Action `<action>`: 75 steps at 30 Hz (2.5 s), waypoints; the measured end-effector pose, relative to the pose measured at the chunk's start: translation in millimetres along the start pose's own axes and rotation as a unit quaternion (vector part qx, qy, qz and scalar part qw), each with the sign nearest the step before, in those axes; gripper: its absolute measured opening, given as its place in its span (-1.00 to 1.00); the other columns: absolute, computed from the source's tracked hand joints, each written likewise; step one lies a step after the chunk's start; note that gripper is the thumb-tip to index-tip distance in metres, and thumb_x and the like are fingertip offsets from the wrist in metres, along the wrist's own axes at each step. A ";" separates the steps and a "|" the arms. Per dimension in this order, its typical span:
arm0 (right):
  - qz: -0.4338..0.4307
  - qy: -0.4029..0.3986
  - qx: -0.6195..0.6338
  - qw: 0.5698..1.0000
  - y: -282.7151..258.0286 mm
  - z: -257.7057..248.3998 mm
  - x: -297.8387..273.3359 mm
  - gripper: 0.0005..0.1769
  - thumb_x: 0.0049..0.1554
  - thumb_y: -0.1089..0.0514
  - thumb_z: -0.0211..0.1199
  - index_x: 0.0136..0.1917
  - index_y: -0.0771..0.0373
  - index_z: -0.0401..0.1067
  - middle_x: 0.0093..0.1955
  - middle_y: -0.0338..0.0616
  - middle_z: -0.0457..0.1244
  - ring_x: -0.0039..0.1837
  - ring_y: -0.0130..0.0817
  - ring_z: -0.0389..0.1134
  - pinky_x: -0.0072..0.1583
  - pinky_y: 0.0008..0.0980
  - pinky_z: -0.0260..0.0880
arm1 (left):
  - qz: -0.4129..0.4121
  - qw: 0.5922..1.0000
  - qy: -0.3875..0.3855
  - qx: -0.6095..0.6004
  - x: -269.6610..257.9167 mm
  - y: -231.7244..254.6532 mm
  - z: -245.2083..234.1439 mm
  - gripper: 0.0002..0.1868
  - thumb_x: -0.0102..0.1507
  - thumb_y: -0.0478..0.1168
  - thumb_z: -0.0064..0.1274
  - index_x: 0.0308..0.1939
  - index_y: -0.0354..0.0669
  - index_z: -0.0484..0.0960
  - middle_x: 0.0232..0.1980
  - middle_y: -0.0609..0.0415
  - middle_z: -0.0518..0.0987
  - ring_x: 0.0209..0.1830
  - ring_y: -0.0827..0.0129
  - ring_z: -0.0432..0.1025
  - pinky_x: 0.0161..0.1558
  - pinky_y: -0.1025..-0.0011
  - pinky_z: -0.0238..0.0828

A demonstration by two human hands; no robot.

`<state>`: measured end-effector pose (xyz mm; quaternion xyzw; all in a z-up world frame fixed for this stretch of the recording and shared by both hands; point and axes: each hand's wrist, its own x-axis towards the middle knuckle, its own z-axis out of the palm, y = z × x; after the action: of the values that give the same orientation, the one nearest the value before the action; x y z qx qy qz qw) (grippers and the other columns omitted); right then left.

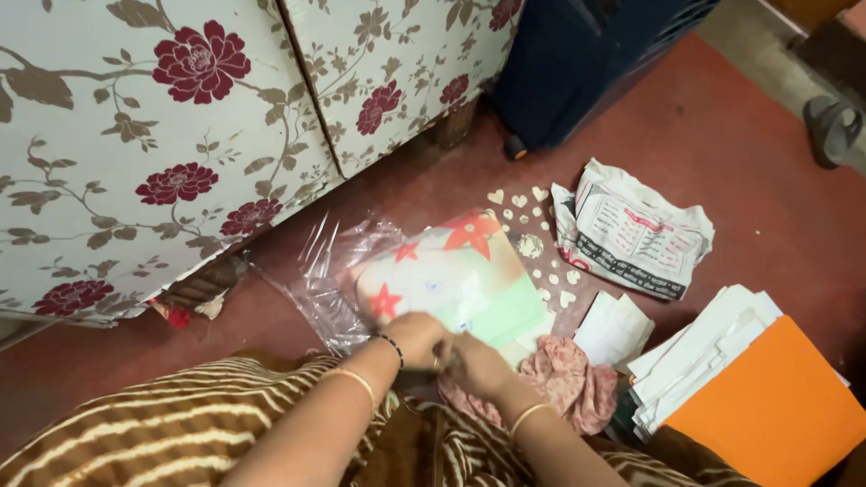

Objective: The person sits on the floor and organizes a stack of papers and notebooks. They wipe the items with a cloth, place them into a plastic sleeve, and then remove them again, repeating the process while sorting the items into piles.

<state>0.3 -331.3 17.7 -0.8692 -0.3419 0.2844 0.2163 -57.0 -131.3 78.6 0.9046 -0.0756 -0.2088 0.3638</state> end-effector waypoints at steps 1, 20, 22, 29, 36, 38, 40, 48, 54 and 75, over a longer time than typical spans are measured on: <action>-0.001 -0.002 0.001 1.000 1.5 9.0 -5.4 -0.62 0.05 0.08 0.31 0.16 0.08 0.46 0.23 0.05 0.39 0.30 0.01 0.39 0.31 -0.16 0.41 | -0.002 1.000 -0.001 0.000 -5.7 2.2 1.7 -0.84 0.00 -0.21 0.34 -0.34 0.10 0.77 -0.24 0.10 0.70 -0.16 0.19 0.59 -0.06 0.25 0.50; -0.118 0.110 -0.273 0.948 41.9 -54.0 87.7 -0.07 -0.05 -0.01 0.23 0.49 0.46 0.09 0.57 0.17 -0.08 0.61 0.23 -0.18 0.57 0.13 -0.26 | -0.147 0.959 0.239 0.028 96.0 -27.0 -19.6 -0.18 0.29 0.10 0.03 0.56 0.14 0.03 0.68 -0.06 -0.27 0.68 0.05 -0.40 0.52 -0.09 -0.47; -0.064 0.116 -0.289 0.948 39.2 -63.6 105.2 0.00 -0.18 0.00 0.25 0.48 0.39 0.11 0.58 0.13 -0.10 0.62 0.18 -0.19 0.59 0.11 -0.26 | -0.143 0.959 0.240 0.040 113.2 -27.3 -29.8 -0.20 0.30 0.08 0.00 0.57 0.16 0.02 0.68 -0.07 -0.27 0.68 0.05 -0.40 0.51 -0.11 -0.48; -0.109 0.196 -0.109 0.968 52.3 -58.1 141.9 -0.08 -0.07 -0.09 0.30 0.46 0.34 0.17 0.61 0.28 -0.10 0.62 0.20 -0.17 0.55 0.06 -0.18 | -0.083 0.960 0.252 0.090 172.7 -50.0 -13.8 -0.28 0.34 0.03 -0.12 0.58 0.15 0.06 0.67 0.02 -0.13 0.67 0.10 -0.33 0.53 -0.08 -0.50; -0.119 0.032 0.766 0.631 107.1 5.3 204.2 -0.25 0.27 -0.04 -0.05 0.62 0.25 -0.10 0.68 -0.05 -0.10 0.68 -0.21 -0.15 0.64 -0.23 -0.21 | -0.073 0.961 0.263 0.047 181.3 -66.5 -1.3 -0.28 0.34 0.06 -0.14 0.56 0.03 0.12 0.67 -0.03 -0.12 0.65 0.12 -0.27 0.53 0.05 -0.42; -0.104 0.049 0.758 0.642 96.9 0.9 201.8 -0.27 0.28 -0.04 -0.07 0.63 0.23 -0.10 0.67 -0.04 -0.09 0.67 -0.20 -0.11 0.63 -0.20 -0.17 | -0.069 0.963 0.250 0.072 179.5 -63.2 -3.6 -0.29 0.33 0.06 -0.13 0.54 0.02 0.13 0.67 -0.02 -0.11 0.65 0.10 -0.28 0.52 0.04 -0.43; -0.095 0.064 0.747 0.654 96.3 -0.7 206.5 -0.28 0.29 -0.04 -0.10 0.63 0.21 -0.10 0.66 -0.04 -0.07 0.66 -0.18 -0.08 0.61 -0.17 -0.13 | -0.066 0.963 0.243 0.098 177.8 -61.2 -6.0 -0.29 0.32 0.06 -0.13 0.53 0.00 0.15 0.67 -0.02 -0.10 0.65 0.08 -0.28 0.51 0.03 -0.43; -0.103 0.175 -0.130 0.971 97.0 -15.6 207.1 -0.32 0.23 -0.15 -0.05 0.55 0.07 0.09 0.63 -0.22 0.01 0.62 -0.23 0.01 0.60 -0.24 -0.05 | -0.032 0.970 0.229 0.074 178.7 -69.4 4.0 -0.19 0.32 0.16 -0.10 0.55 -0.10 0.09 0.66 -0.08 -0.11 0.66 0.12 -0.28 0.52 0.03 -0.46; -0.178 0.366 -0.132 0.904 84.8 -2.9 186.9 -0.16 0.15 -0.16 0.14 0.53 0.33 0.05 0.59 0.06 0.01 0.62 -0.02 -0.01 0.57 0.05 -0.08 | -0.073 0.941 0.310 0.115 179.0 -56.3 -23.4 0.03 0.17 0.27 0.06 0.56 -0.11 -0.01 0.64 -0.20 -0.13 0.65 -0.03 -0.32 0.48 -0.04 -0.47; -0.141 0.419 -0.122 0.889 35.6 -20.7 157.9 0.02 -0.22 -0.28 0.55 0.33 0.18 0.17 0.56 0.40 -0.06 0.55 0.34 0.03 0.48 0.34 -0.06 | -0.181 0.941 0.079 -0.277 260.2 -138.1 -97.1 -0.07 -0.18 0.41 0.40 -0.05 -0.30 0.67 -0.20 0.01 0.69 -0.24 0.41 0.55 -0.15 0.45 0.48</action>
<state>125.9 -245.7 -42.0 -0.8698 -0.3700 -0.1840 0.2695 217.5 -45.6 -37.7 0.7804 0.1788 -0.2115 0.5607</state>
